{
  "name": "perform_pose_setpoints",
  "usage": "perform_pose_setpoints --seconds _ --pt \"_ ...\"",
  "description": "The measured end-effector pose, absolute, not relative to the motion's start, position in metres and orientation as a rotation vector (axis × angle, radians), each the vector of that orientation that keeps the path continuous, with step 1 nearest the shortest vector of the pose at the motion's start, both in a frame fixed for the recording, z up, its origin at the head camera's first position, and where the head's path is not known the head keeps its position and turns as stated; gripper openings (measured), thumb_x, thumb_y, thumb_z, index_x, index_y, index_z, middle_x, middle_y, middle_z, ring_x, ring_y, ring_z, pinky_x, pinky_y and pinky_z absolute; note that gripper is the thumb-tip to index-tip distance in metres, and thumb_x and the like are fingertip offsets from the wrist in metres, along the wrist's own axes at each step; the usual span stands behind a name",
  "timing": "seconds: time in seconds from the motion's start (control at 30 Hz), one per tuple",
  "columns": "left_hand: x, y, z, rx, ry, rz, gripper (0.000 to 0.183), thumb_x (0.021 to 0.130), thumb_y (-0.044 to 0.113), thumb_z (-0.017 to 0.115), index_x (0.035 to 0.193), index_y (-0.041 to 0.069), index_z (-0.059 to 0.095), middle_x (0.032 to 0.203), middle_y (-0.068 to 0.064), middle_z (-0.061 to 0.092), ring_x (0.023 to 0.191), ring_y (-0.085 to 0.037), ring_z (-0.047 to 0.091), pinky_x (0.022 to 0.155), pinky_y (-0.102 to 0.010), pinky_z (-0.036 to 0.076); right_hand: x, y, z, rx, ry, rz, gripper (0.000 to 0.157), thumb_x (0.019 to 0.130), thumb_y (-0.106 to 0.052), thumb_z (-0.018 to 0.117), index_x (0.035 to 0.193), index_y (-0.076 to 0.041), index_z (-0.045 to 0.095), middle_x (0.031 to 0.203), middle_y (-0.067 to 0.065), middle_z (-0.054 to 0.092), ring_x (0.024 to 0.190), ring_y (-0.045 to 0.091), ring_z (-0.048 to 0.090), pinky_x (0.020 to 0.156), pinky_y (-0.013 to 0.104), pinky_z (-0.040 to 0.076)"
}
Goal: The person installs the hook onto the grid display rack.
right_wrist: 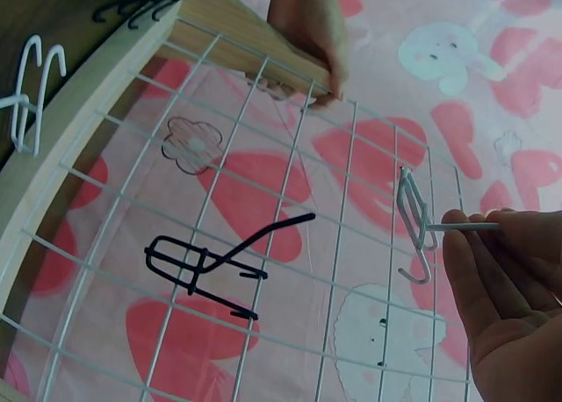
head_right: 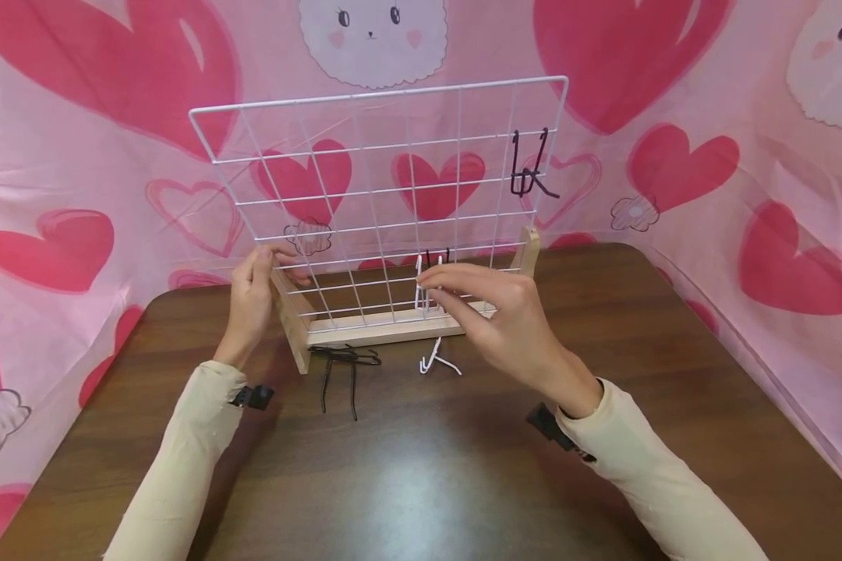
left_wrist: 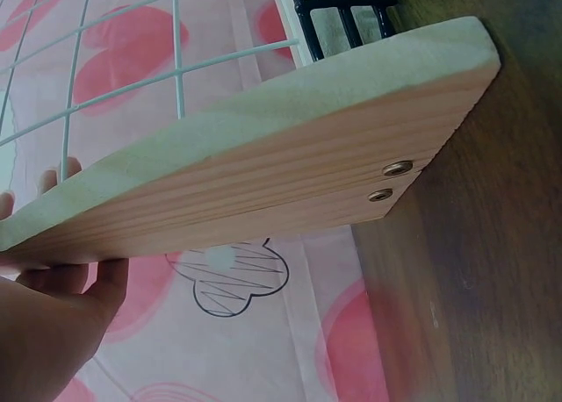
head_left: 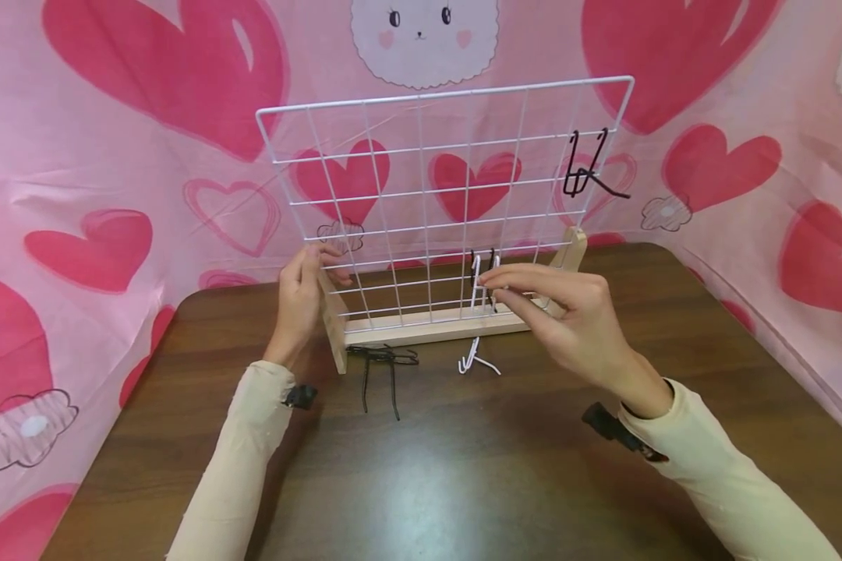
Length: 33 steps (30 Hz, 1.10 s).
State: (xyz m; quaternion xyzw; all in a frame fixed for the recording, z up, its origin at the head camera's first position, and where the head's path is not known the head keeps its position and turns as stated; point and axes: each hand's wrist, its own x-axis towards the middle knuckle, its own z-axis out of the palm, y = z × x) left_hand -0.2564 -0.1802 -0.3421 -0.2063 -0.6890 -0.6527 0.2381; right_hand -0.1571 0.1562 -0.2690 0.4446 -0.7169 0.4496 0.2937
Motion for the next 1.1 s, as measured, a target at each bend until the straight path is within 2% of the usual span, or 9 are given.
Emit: perform_pose_setpoints --seconds 0.1,0.23,0.43,0.57,0.7,0.83,0.93,1.07,1.1 --pt "-0.257 -0.18 -0.342 -0.559 -1.898 -1.777 0.043 0.11 0.022 0.036 0.107 -0.013 0.062 0.094 -0.016 0.07 0.071 -0.035 0.069 0.069 -0.038 0.061 -0.159 0.157 -0.267 1.152 -1.918 1.152 0.032 0.076 0.016 0.075 0.105 0.003 0.075 0.105 0.011 0.074 0.102 0.016 0.07 0.094 0.026 0.054" --pt "-0.257 -0.18 -0.342 -0.545 -1.908 -1.764 0.045 0.11 0.023 0.036 0.107 -0.014 0.061 0.094 -0.01 0.071 0.07 -0.032 0.069 0.069 -0.037 0.06 -0.164 0.157 -0.263 1.117 -1.898 1.123 0.031 0.077 0.017 0.074 0.105 0.004 0.075 0.105 0.01 0.075 0.102 0.016 0.07 0.094 0.026 0.055" --pt "-0.258 -0.18 -0.343 -0.539 -1.903 -1.749 0.044 0.109 0.026 0.036 0.104 -0.008 0.064 0.089 -0.032 0.065 0.068 -0.028 0.069 0.068 -0.034 0.06 -0.175 0.154 -0.259 1.091 -1.849 1.121 0.03 0.077 0.019 0.073 0.103 0.004 0.075 0.104 0.011 0.075 0.098 0.014 0.07 0.083 0.019 0.054" --pt "-0.259 -0.181 -0.344 -0.526 -1.909 -1.75 0.041 0.11 0.025 0.036 0.103 -0.004 0.065 0.085 -0.035 0.064 0.068 -0.03 0.069 0.068 -0.034 0.06 -0.182 0.153 -0.255 1.065 -1.821 1.114 0.031 0.077 0.018 0.073 0.103 0.003 0.075 0.104 0.011 0.075 0.098 0.015 0.071 0.086 0.022 0.055" --pt "-0.258 -0.181 -0.343 -0.52 -1.919 -1.75 0.042 0.11 0.019 0.034 0.105 -0.012 0.062 0.082 -0.037 0.063 0.069 -0.041 0.067 0.068 -0.037 0.06 -0.19 0.151 -0.252 1.024 -1.806 1.093 0.028 0.078 0.016 0.074 0.102 0.001 0.076 0.104 0.01 0.075 0.094 0.013 0.07 0.073 0.014 0.052" --pt "-0.246 -0.175 -0.331 -0.52 -1.938 -1.743 0.041 0.109 0.013 0.032 0.105 -0.017 0.058 0.084 -0.041 0.062 0.072 -0.054 0.063 0.069 -0.044 0.06 -0.198 0.15 -0.249 1.017 -1.773 1.077 0.025 0.079 0.017 0.072 0.099 0.002 0.077 0.103 0.01 0.075 0.095 0.015 0.072 0.078 0.016 0.055" --pt "-0.247 -0.174 -0.332 -0.527 -1.92 -1.744 0.041 0.109 0.014 0.033 0.103 -0.017 0.059 0.083 -0.034 0.065 0.071 -0.049 0.065 0.069 -0.042 0.06 -0.204 0.151 -0.247 1.043 -1.745 1.052 0.023 0.081 0.017 0.071 0.099 0.004 0.076 0.104 0.01 0.075 0.099 0.017 0.072 0.088 0.025 0.057" --pt "-0.259 -0.179 -0.343 -0.562 -1.875 -1.746 0.043 0.109 0.02 0.035 0.102 -0.015 0.06 0.089 -0.025 0.066 0.068 -0.036 0.068 0.067 -0.035 0.061 -0.209 0.152 -0.243 1.066 -1.724 1.014 0.022 0.082 0.015 0.07 0.102 0.005 0.075 0.106 0.011 0.075 0.102 0.017 0.071 0.091 0.027 0.056" --pt "-0.259 -0.179 -0.343 -0.564 -1.875 -1.745 0.043 0.109 0.02 0.035 0.102 -0.015 0.061 0.091 -0.028 0.065 0.069 -0.037 0.068 0.067 -0.036 0.061 -0.209 0.151 -0.242 1.064 -1.718 1.017 0.023 0.082 0.016 0.07 0.102 0.006 0.075 0.106 0.011 0.075 0.102 0.017 0.071 0.091 0.028 0.056"
